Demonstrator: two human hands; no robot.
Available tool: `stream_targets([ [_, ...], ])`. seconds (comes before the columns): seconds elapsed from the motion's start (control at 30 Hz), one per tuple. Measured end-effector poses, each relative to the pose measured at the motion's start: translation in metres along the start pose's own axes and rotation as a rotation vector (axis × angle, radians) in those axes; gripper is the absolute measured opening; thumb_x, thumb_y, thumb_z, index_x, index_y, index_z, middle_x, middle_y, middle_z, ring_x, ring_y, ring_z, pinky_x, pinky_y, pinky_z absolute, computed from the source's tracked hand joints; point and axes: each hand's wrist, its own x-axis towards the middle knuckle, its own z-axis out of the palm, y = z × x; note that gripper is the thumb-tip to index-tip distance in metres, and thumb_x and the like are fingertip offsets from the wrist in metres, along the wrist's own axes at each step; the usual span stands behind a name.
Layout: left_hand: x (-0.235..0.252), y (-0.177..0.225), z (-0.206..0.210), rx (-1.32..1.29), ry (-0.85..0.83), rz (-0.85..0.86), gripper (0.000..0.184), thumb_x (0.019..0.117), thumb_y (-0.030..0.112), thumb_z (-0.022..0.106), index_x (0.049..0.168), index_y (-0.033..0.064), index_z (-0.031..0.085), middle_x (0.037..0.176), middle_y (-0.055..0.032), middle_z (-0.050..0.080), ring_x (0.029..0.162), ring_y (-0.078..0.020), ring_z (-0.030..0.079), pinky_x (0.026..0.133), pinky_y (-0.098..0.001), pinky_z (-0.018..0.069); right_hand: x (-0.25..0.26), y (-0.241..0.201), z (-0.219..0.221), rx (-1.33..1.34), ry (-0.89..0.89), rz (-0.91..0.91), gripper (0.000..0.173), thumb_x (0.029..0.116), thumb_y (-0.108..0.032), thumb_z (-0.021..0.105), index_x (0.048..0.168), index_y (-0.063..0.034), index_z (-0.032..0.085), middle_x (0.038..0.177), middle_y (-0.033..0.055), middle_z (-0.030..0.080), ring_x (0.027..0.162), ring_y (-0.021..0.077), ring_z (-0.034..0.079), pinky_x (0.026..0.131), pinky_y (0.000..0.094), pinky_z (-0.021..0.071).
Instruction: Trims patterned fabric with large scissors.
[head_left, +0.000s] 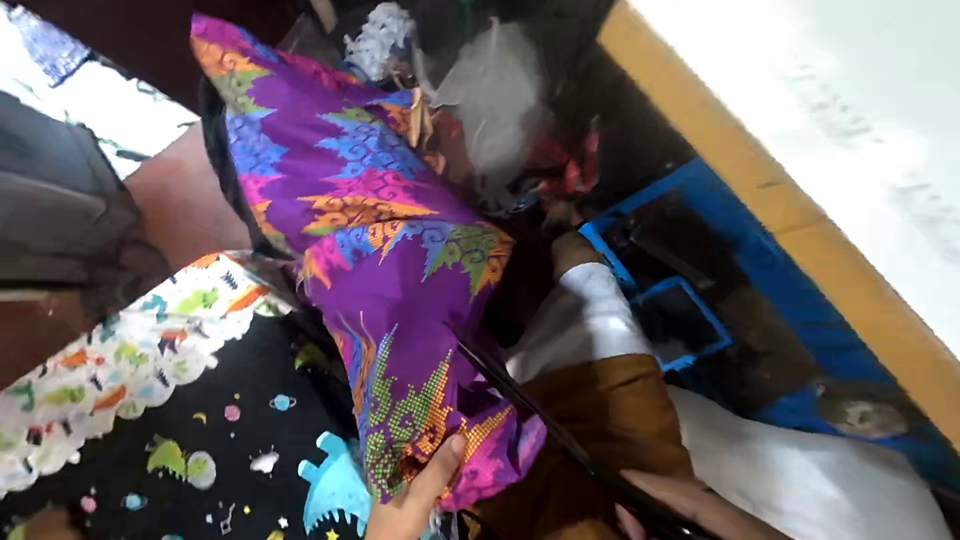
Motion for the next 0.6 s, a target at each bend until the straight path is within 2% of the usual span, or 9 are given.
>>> stream_targets([
  [0.07,-0.009,0.003,-0.012,0.014,-0.009,-0.019,0.023,0.0908,0.014,0.076,0.113,0.0167,0.074,0.105,0.0030,0.077,0.095,-0.0074,0.073,0.089,-0.0286,0.0616,0.008,-0.009,-0.008,-0.063,-0.036,0.067,0.058,0.0869,-0.070,0.063,0.104,-0.0143,0.065,0.075,-0.0085,0.060,0.061,-0.0023,0.055,0.054,0.0175,0.0470],
  [0.27,-0.019,0.004,-0.029,-0.067,0.001,-0.024,0.025,0.0907,0.013,0.076,0.115,0.0194,0.074,0.106,0.0047,0.077,0.094,-0.0057,0.073,0.087,-0.0268,0.0617,0.019,-0.022,-0.017,-0.191,-0.092,0.115,0.056,0.0884,-0.067,0.063,0.104,-0.0134,0.065,0.077,-0.0080,0.060,0.063,-0.0033,0.054,0.055,0.0166,0.0454],
  [0.33,-0.020,0.006,-0.034,-0.083,-0.001,-0.006,0.027,0.0910,0.014,0.076,0.116,0.0219,0.074,0.107,0.0068,0.077,0.095,-0.0038,0.073,0.087,-0.0250,0.0611,0.022,-0.037,-0.014,-0.247,-0.092,0.165,0.064,0.0863,-0.071,0.061,0.102,-0.0087,0.064,0.078,-0.0060,0.059,0.066,-0.0025,0.053,0.057,0.0176,0.0452],
  [0.47,-0.022,0.013,-0.045,-0.027,0.100,-0.015,0.028,0.0876,0.017,0.079,0.113,0.0264,0.075,0.106,0.0106,0.077,0.095,-0.0011,0.072,0.087,-0.0231,0.0607,0.029,-0.059,-0.022,-0.341,-0.128,0.254,0.070,0.0834,-0.073,0.063,0.101,-0.0050,0.063,0.078,-0.0059,0.059,0.066,-0.0035,0.053,0.058,0.0165,0.0445],
  [0.53,-0.022,0.011,-0.059,0.031,0.034,0.020,0.030,0.0890,0.017,0.078,0.116,0.0281,0.074,0.108,0.0125,0.076,0.097,0.0000,0.071,0.088,-0.0224,0.0603,0.039,-0.075,-0.034,-0.412,-0.186,0.248,0.078,0.0812,-0.077,0.062,0.101,-0.0015,0.063,0.078,-0.0030,0.059,0.067,-0.0024,0.053,0.060,0.0173,0.0454],
  [0.6,-0.024,0.011,-0.075,0.047,-0.046,0.033,0.033,0.0902,0.016,0.077,0.121,0.0260,0.072,0.112,0.0096,0.075,0.101,-0.0035,0.071,0.091,-0.0255,0.0604,0.053,-0.091,-0.050,-0.497,-0.271,0.230,0.081,0.0812,-0.077,0.061,0.104,0.0006,0.065,0.078,-0.0012,0.060,0.069,-0.0023,0.055,0.062,0.0181,0.0487],
])
